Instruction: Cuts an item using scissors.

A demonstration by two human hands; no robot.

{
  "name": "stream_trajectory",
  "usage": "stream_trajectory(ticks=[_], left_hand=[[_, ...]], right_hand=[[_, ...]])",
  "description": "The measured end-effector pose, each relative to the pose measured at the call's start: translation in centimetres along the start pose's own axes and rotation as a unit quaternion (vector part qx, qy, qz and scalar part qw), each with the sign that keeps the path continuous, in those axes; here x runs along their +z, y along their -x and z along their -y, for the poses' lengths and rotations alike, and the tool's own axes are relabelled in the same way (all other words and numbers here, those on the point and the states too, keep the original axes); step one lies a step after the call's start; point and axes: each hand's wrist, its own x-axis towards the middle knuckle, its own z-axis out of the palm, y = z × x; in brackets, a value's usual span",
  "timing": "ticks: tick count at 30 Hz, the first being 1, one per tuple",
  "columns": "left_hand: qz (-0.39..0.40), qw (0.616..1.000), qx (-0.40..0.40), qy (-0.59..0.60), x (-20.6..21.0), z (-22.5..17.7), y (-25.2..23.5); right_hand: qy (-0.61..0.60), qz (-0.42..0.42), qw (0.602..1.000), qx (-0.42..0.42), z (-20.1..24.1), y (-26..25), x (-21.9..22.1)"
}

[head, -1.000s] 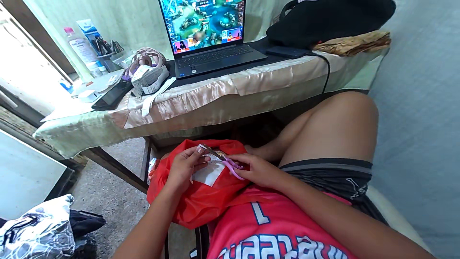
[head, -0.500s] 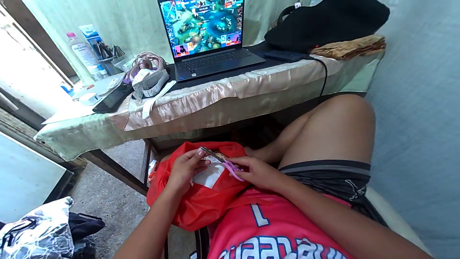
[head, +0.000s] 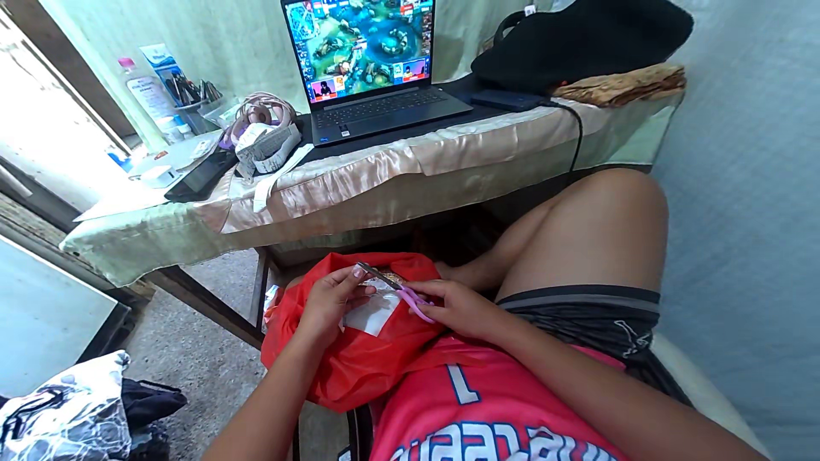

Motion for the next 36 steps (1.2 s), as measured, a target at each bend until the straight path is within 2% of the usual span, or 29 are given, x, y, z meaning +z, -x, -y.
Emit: stream_trajectory(ticks=[22,36], left_hand=[[0.002,1.0,-0.006,-0.007,0.01,0.01,0.0],[0.005,1.0,-0.002,-0.01,-0.14,0.08,-0.11]], right_hand=[[-0.021,0.008,1.0,0.019,0.27,-0.05,-0.2],[-0.038,0.03,0.999,-0.022,0.22,0.1,-0.24]])
